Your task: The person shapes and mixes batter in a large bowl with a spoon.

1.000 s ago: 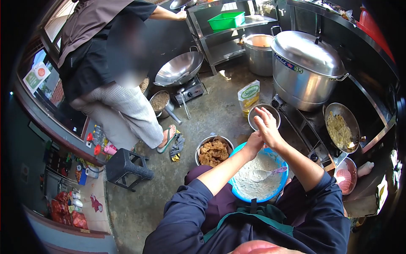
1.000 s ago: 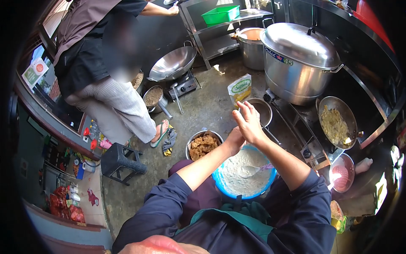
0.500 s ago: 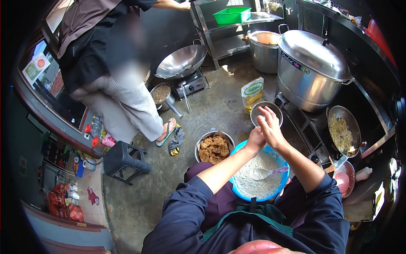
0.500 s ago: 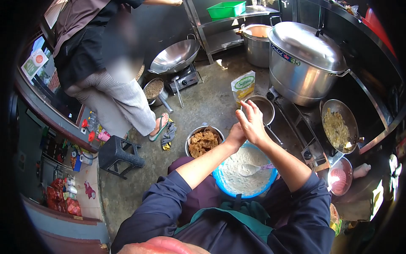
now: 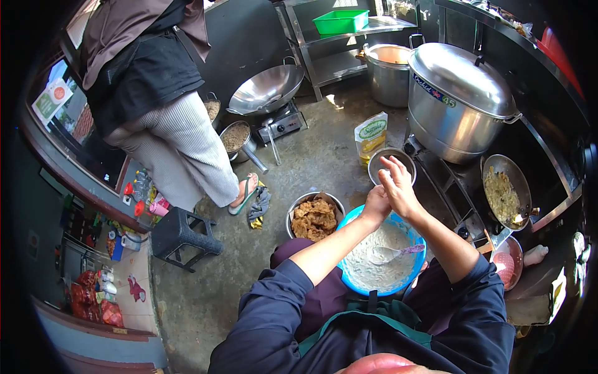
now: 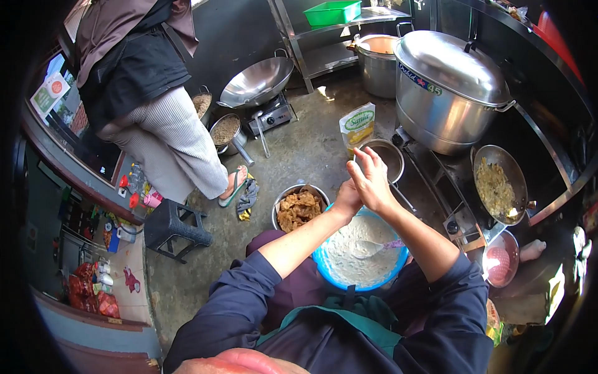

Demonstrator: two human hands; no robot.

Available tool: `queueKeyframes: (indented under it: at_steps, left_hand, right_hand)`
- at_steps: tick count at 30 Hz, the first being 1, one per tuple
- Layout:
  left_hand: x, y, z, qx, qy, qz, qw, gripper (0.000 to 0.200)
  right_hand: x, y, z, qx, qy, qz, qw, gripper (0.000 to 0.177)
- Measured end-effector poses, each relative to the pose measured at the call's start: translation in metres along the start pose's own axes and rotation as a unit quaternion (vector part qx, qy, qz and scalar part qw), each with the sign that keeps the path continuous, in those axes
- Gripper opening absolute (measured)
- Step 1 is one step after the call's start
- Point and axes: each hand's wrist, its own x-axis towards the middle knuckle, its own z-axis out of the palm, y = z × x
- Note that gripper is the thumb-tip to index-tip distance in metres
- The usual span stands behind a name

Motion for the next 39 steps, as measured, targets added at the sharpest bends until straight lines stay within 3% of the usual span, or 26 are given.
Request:
queueKeyframes:
  at_steps: [3, 6, 18, 22, 26, 29, 33, 39]
  left_hand:
    - [0.006, -0.008, -0.01, 0.036, -0.041, -0.009, 0.998, 0.027]
    - [0.003, -0.006, -0.003, -0.033, -0.005, 0.009, 0.999, 0.014]
    - [0.014, -0.02, -0.011, 0.104, 0.018, 0.082, 0.991, 0.018]
    - [0.021, -0.032, -0.016, 0.158, 0.044, 0.08, 0.983, 0.019]
    - [0.008, -0.009, -0.007, 0.086, 0.044, 0.001, 0.995, 0.014]
    - [0.007, -0.01, -0.007, 0.078, -0.008, 0.05, 0.996, 0.018]
    - [0.012, -0.012, -0.01, 0.043, -0.035, -0.007, 0.998, 0.023]
    - [0.016, -0.019, -0.014, 0.091, -0.026, -0.01, 0.995, 0.024]
  right_hand:
    - [0.0, 0.001, 0.001, 0.002, 0.001, 0.002, 1.0, 0.053]
    - [0.001, 0.002, 0.001, -0.004, 0.0, -0.001, 1.0, 0.052]
    - [0.003, 0.006, 0.003, 0.008, 0.005, -0.023, 1.0, 0.048]
    - [0.004, 0.008, 0.003, 0.008, 0.008, -0.027, 1.0, 0.047]
    - [0.005, 0.011, -0.001, 0.019, -0.001, -0.024, 1.0, 0.048]
    - [0.002, 0.006, 0.002, 0.048, -0.023, -0.023, 0.998, 0.05]
    - [0.001, 0.0, 0.001, 0.089, -0.025, -0.037, 0.995, 0.052]
    - [0.005, 0.012, 0.004, 0.073, -0.016, -0.041, 0.996, 0.053]
